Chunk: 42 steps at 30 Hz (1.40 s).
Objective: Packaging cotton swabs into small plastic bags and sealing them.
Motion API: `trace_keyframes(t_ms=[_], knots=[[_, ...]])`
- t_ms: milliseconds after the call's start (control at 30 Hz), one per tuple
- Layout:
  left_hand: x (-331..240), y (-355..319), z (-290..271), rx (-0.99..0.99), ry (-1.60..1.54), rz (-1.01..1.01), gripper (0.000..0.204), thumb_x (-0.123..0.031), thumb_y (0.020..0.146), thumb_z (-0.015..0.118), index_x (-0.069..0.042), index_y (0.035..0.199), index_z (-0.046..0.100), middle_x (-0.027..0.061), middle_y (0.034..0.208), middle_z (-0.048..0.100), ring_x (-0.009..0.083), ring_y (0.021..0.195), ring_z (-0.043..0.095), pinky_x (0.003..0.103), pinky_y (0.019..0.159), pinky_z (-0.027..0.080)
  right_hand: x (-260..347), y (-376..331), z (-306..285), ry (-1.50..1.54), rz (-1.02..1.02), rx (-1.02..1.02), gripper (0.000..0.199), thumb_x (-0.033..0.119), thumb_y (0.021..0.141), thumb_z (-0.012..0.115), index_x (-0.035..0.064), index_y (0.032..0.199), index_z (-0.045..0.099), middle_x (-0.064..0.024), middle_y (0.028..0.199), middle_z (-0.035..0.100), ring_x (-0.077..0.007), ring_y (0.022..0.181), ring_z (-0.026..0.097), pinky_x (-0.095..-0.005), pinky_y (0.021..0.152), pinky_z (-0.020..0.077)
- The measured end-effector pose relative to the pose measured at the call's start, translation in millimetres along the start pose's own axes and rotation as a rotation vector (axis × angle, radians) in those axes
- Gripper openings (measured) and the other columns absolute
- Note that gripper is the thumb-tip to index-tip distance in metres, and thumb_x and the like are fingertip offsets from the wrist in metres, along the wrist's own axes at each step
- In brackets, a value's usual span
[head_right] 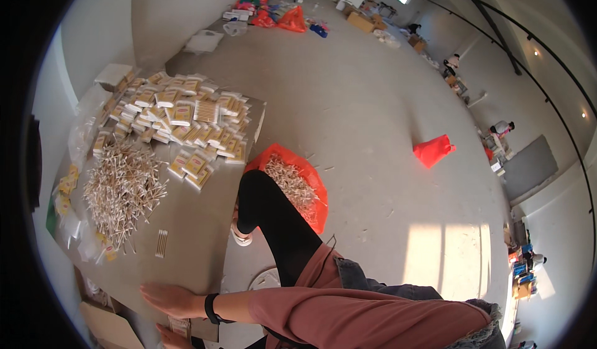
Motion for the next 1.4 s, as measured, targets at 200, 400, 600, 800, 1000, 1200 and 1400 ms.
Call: trace_keyframes(t_ms=[200,400,600,800,1000,1200,1400], knots=[[6.7,-3.1,-1.6,-0.016,0.014,0.017,0.037,-0.032,0.1,0.047,-0.011,0.13,0.057,0.0052,0.093,0.069,0.0212,0.08,0.066,0.036,0.065,0.051,3.6,0.1,-1.6,-0.031,-0.016,-0.011,0.051,0.014,0.092,0.045,-0.0132,0.136,0.042,-0.0242,0.151,0.036,-0.0331,0.144,0.031,-0.0413,0.121,0.0257],[4.0,-2.3,-4.1,-0.001,0.026,0.032,0.038,-0.032,0.1,0.048,-0.011,0.131,0.056,0.0056,0.094,0.069,0.0217,0.08,0.066,0.037,0.066,0.051,2.1,-2.4,-3.7,-0.05,-0.016,-0.006,0.051,0.013,0.093,0.045,-0.0128,0.136,0.041,-0.0238,0.151,0.036,-0.0324,0.144,0.031,-0.041,0.121,0.0257],[0.6,-3.1,-7.6,0.011,0.033,0.034,0.039,-0.032,0.1,0.049,-0.011,0.132,0.055,0.0059,0.095,0.069,0.0222,0.081,0.066,0.038,0.066,0.05,6.4,0.0,-7.9,-0.19,-0.051,0.021,0.052,0.014,0.092,0.045,-0.013,0.136,0.041,-0.024,0.152,0.035,-0.0326,0.145,0.03,-0.0411,0.121,0.0254],[-10.0,-4.1,-14.6,0.026,0.043,0.042,0.041,-0.032,0.099,0.05,-0.01,0.133,0.054,0.0062,0.096,0.07,0.0226,0.081,0.066,0.039,0.067,0.049,5.6,0.4,-12.3,-0.098,-0.027,0.029,0.052,0.014,0.092,0.046,-0.0132,0.136,0.042,-0.0242,0.151,0.036,-0.0329,0.144,0.031,-0.0413,0.121,0.0257],[0.9,-3.1,-0.4,-0.021,0.031,0.065,0.04,-0.031,0.099,0.051,-0.01,0.133,0.054,0.007,0.093,0.07,0.0233,0.078,0.066,0.039,0.065,0.05,7.6,0.6,-14.0,-0.119,-0.042,0.029,0.052,0.014,0.092,0.046,-0.0134,0.135,0.042,-0.0243,0.151,0.036,-0.0333,0.145,0.03,-0.0417,0.121,0.0259],[-1.8,-2.3,-2.2,-0.066,0.004,0.09,0.039,-0.029,0.099,0.051,-0.01,0.132,0.054,0.0078,0.09,0.07,0.0238,0.075,0.067,0.04,0.063,0.051,6.9,0.3,-15.0,-0.108,-0.03,0.051,0.051,0.013,0.093,0.045,-0.0131,0.136,0.041,-0.0244,0.151,0.035,-0.0335,0.145,0.03,-0.0417,0.122,0.0252],[-16.1,-5.9,-14.5,-0.098,-0.024,0.105,0.035,-0.028,0.099,0.053,-0.01,0.128,0.057,0.0087,0.088,0.07,0.0241,0.073,0.067,0.039,0.061,0.052,3.4,-2.5,-15.7,-0.237,-0.096,-0.218,0.047,0.017,0.086,0.053,-0.01,0.125,0.054,-0.0237,0.143,0.045,-0.0321,0.141,0.035,-0.0412,0.121,0.0242]])
Point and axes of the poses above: each hand's wrist, its own y-axis towards the middle knuckle, its own z-axis out of the palm, x = y × z, the point moved 5 cm from there along y, towards the middle knuckle
